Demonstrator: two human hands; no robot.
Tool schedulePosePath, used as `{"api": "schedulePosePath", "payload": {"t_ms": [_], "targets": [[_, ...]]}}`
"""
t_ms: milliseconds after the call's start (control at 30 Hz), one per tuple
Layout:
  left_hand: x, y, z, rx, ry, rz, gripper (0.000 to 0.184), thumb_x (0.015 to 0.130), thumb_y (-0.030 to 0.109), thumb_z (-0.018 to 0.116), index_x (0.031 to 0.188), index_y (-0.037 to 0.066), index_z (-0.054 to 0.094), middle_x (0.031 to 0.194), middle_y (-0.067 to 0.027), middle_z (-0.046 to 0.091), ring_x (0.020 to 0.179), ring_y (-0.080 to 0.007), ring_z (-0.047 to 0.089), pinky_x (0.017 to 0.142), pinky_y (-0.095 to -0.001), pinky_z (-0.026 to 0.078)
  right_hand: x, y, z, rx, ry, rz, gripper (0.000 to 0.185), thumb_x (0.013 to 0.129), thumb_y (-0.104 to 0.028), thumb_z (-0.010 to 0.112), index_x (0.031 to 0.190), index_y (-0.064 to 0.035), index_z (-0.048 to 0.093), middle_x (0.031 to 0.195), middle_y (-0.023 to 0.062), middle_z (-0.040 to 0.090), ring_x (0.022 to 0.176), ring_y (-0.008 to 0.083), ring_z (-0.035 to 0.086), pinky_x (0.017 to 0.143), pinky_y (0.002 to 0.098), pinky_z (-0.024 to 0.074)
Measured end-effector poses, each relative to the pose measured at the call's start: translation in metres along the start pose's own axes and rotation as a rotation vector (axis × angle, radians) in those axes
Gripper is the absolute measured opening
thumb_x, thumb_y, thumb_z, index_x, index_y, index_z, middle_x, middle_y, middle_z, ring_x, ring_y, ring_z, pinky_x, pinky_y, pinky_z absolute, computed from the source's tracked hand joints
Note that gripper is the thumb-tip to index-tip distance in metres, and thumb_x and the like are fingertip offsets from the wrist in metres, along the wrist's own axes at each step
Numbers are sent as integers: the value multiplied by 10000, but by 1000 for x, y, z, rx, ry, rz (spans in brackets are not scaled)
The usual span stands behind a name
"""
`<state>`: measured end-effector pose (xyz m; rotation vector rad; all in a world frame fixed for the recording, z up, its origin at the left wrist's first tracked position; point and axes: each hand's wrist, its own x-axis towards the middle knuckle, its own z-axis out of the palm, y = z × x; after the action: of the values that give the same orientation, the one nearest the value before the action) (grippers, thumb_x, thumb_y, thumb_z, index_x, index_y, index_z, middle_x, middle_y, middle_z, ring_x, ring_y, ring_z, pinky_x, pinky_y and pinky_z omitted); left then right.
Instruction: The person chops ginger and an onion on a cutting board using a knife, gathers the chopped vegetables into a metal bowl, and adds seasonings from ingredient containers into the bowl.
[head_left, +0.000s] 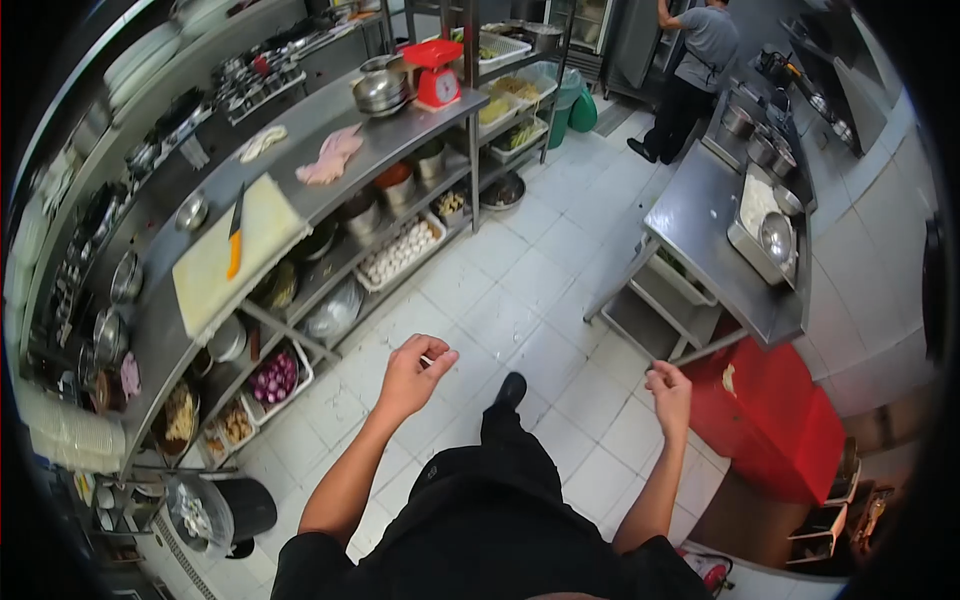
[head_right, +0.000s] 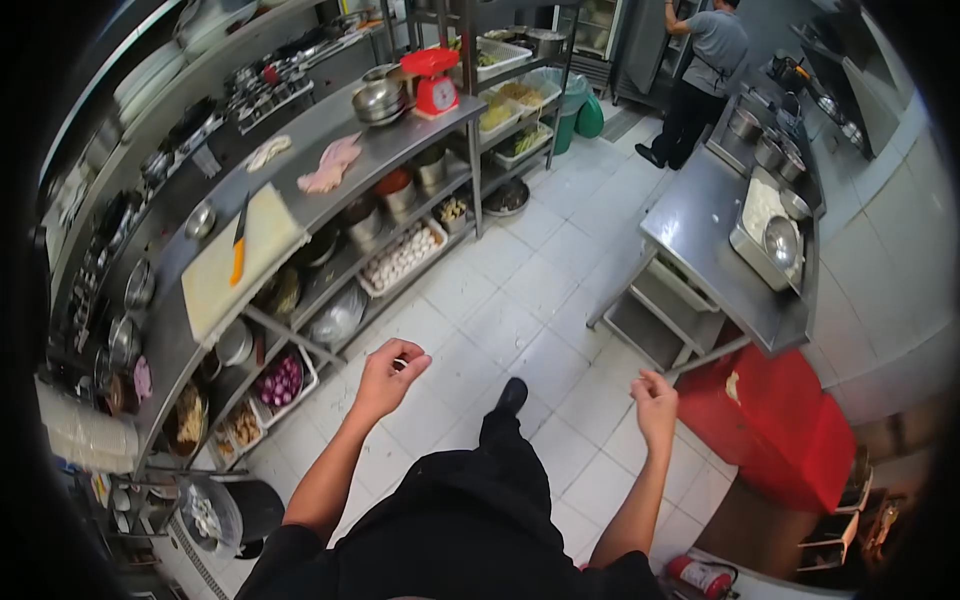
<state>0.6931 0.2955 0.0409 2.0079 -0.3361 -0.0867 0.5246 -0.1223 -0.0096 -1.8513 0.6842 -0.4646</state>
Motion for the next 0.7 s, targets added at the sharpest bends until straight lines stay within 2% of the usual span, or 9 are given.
{"api": "schedulePosePath", "payload": {"t_ms": [100, 300, 400, 467, 533, 567, 667, 700], "targets": [[105, 14, 12, 23, 34, 25, 213, 875, 209, 731, 887, 0, 690, 858, -87, 670, 741, -171, 624, 661, -307, 491, 92, 13, 43, -212, -15, -58, 284, 877, -103, 666, 1120, 44, 678, 837, 86, 700, 741, 149, 646, 710, 294, 521], [264, 40, 41, -24, 93, -3, 209, 894, 202, 711, 888, -5, 691, 805, -65, 656, 728, -138, 593, 668, -287, 472, 233, -75, 97, -263, -228, -105, 321, 867, -171, 665, 1133, 9, 688, 936, 168, 733, 816, 227, 700, 766, 339, 537], [326, 36, 63, -73, 64, -20, 217, 894, 213, 714, 897, -2, 692, 800, -64, 661, 733, -133, 597, 675, -284, 475, 297, -102, 109, -169, -245, -69, 319, 872, -176, 661, 1143, -10, 691, 951, 176, 733, 820, 242, 703, 772, 349, 540], [373, 28, 78, -57, 54, 15, 226, 890, 223, 721, 912, 0, 694, 795, -58, 675, 736, -126, 610, 666, -274, 476, 343, -104, 118, -235, -247, -124, 335, 882, -189, 653, 1157, 0, 680, 969, 181, 731, 823, 248, 704, 777, 353, 542], [416, 28, 90, -82, 27, -2, 231, 888, 226, 724, 918, -1, 695, 793, -57, 681, 734, -124, 616, 657, -272, 476, 376, -109, 125, -246, -252, -100, 341, 887, -193, 648, 1160, 9, 675, 976, 182, 730, 832, 253, 705, 782, 355, 542], [444, 32, 94, -74, 24, 0, 228, 890, 219, 722, 940, -2, 700, 782, -54, 681, 721, -107, 612, 641, -268, 473, 393, -129, 126, -236, -279, 27, 342, 889, -192, 641, 1156, 19, 672, 999, 184, 727, 861, 265, 709, 798, 360, 542], [540, 56, 100, -105, 3, 109, 229, 891, 215, 723, 952, -5, 704, 766, -53, 682, 699, -92, 601, 629, -270, 470, 464, -94, 144, -311, -210, -92, 343, 885, -188, 641, 1157, 21, 671, 1005, 189, 726, 877, 279, 712, 812, 367, 543], [576, 70, 102, -182, -19, 120, 226, 890, 207, 722, 958, -8, 707, 754, -51, 685, 689, -87, 596, 628, -270, 472, 483, -96, 147, -313, -200, -59, 350, 872, -185, 653, 1155, 21, 673, 989, 193, 728, 876, 288, 713, 816, 371, 545]]}}
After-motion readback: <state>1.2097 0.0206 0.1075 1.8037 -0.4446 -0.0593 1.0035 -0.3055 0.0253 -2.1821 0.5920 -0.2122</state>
